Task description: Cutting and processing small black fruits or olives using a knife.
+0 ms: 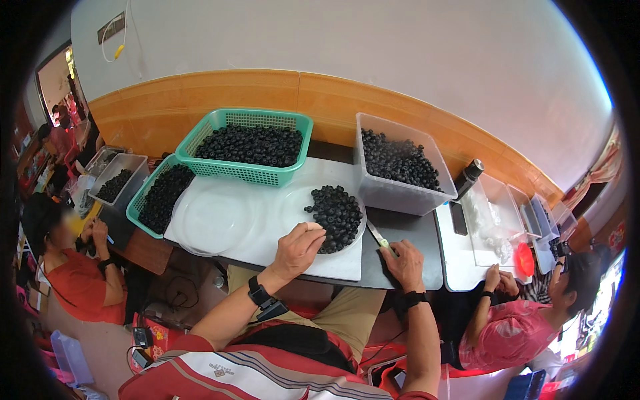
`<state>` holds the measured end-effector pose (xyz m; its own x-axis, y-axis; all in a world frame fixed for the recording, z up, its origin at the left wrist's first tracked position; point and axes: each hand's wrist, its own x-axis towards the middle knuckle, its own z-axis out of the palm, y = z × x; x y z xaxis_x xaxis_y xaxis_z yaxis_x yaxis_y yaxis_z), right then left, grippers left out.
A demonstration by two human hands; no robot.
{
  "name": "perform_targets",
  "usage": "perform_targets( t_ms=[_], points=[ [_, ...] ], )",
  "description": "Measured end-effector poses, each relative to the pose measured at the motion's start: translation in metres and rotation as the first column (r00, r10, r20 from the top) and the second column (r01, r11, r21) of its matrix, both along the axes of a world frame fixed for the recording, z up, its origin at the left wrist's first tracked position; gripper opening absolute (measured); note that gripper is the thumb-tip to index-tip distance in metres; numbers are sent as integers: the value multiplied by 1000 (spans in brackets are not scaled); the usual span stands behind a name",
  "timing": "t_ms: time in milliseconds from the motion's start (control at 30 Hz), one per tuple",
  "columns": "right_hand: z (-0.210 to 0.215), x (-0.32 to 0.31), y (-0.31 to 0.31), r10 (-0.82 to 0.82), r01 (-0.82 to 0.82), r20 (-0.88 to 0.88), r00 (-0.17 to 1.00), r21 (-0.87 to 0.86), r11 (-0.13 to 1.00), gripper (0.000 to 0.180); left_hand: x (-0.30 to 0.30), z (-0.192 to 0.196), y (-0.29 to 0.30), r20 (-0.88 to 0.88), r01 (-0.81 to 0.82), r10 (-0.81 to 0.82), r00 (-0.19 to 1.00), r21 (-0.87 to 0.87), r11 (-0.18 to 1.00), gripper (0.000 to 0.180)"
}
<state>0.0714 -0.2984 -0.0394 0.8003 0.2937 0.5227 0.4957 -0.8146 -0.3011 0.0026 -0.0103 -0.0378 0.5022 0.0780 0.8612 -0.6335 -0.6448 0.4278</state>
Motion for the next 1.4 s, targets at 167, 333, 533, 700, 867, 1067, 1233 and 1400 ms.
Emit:
perform_targets(
  t_ms=[167, 333, 533, 700, 867, 1067, 1233, 1400],
  points=[
    [3, -3, 1, -15, 15, 11, 1000, -40, 999, 25, -2, 0, 0, -30, 21, -21, 999, -26, 999, 18],
    [1, -3, 1, 0, 0, 17, 1000, -21, 1000, 26, -3, 0, 1, -30, 19, -19, 999, -14, 1000, 16],
    [2, -2, 0, 1, -1, 2, 1000, -13, 1000, 27, -3, 3, 1, -36, 38, -39, 999, -48, 998, 19],
    [1, 1, -2, 11, -11, 12, 1000, -36, 999, 29, -2, 3, 1, -56, 56, -60, 997, -74, 996, 17],
    [-2, 2, -4, 40, -39, 17, 999, -51, 998, 30, -2, 4, 1, -69, 48, -54, 996, -87, 995, 17],
    [2, -1, -2, 28, -27, 3, 1000, -153, 988, 26, -4, 4, 6, -173, 106, -160, 972, -283, 953, 19],
    [2, -4, 7, -84, 91, 34, 996, -394, 914, 26, -4, -1, 13, -265, 147, -334, 905, -540, 829, 16],
    [-9, -5, 1, -108, 161, 143, 984, -442, 883, 24, -2, -1, 23, -238, 194, -567, 789, -778, 597, 20]
  ],
)
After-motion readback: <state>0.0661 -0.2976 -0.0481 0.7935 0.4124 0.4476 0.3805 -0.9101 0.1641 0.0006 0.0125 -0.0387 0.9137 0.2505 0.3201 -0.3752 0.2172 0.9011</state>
